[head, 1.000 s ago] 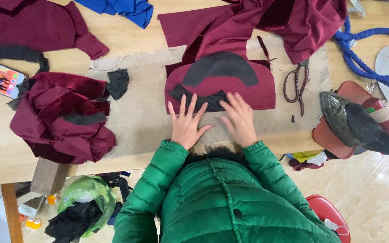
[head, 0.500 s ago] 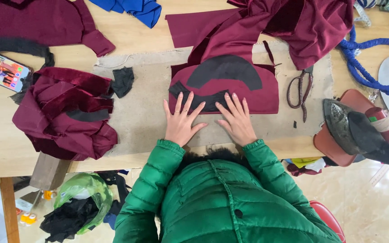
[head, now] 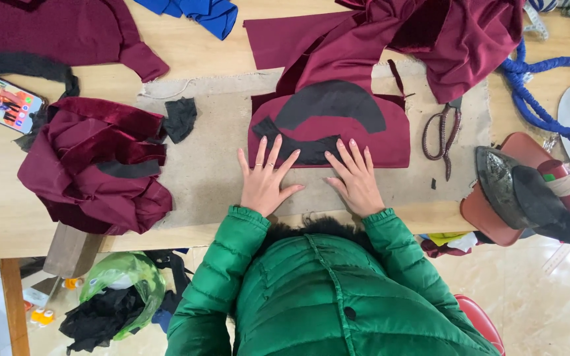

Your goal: A person irons and arranges velvet fabric pieces on a work table, occasionally using scissors to trim them.

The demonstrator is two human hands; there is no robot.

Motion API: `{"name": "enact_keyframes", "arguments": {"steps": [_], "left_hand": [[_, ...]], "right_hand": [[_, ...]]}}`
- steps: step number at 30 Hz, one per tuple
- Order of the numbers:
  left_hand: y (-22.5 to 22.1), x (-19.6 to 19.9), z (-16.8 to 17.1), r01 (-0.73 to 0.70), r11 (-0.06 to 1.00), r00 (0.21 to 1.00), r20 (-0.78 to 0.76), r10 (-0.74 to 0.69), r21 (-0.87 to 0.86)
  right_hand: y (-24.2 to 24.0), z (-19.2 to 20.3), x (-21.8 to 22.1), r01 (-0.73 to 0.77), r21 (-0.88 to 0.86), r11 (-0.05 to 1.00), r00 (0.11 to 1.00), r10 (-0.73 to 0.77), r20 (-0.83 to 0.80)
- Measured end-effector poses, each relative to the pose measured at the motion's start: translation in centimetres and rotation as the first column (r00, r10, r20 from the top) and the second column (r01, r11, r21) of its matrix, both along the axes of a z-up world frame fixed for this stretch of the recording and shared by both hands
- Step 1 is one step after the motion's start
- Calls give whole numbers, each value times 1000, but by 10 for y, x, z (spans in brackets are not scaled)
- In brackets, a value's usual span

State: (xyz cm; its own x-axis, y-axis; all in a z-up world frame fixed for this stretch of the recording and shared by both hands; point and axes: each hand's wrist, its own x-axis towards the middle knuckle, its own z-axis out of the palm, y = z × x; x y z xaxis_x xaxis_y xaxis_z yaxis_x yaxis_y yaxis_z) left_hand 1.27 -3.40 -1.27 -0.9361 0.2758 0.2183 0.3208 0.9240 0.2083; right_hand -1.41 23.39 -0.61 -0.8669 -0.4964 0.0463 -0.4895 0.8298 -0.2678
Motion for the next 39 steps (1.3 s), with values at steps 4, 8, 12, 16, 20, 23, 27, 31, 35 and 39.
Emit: {"name": "enact_keyframes", "arguments": {"steps": [4, 8, 12, 16, 20, 23, 27, 31, 35, 39], "left_hand": [[0, 3, 3, -15, 1000, 999, 40, 16, -5], [-3, 4, 4, -29, 999, 998, 59, 28, 17], [-4, 3, 5, -42, 999, 998, 54, 41, 17], [-6, 3, 2, -38, 998, 996, 83, 35, 43], [-6, 3, 4, -27, 998, 995, 96, 21, 63], [-7, 3, 8, -24, 998, 995, 96, 18, 59], [-17, 0, 16, -39, 994, 990, 136, 25, 101], [-64, -15, 13, -193, 977, 981, -11, 195, 95], [-142, -36, -13, -440, 890, 839, -297, 456, 123], [-170, -48, -17, -532, 847, 775, -397, 491, 8]], "right_hand": [[2, 0, -3, -11, -15, 1000, 1000, 11, 5], [3, 2, -3, -18, -18, 1000, 1000, 18, 1], [5, 0, -3, -16, -24, 1000, 1000, 16, 1], [7, 1, -3, -21, -45, 999, 1000, 22, 13], [8, 5, -2, -13, -97, 995, 999, 18, 51], [9, 4, -3, -8, -129, 992, 997, 17, 70], [10, 7, -2, -8, -149, 989, 998, 18, 63], [16, 7, -2, 0, -155, 988, 999, 8, 51], [18, 11, 0, 21, -167, 986, 998, -12, 54], [17, 14, -1, 1, -176, 984, 999, 6, 39]]}}
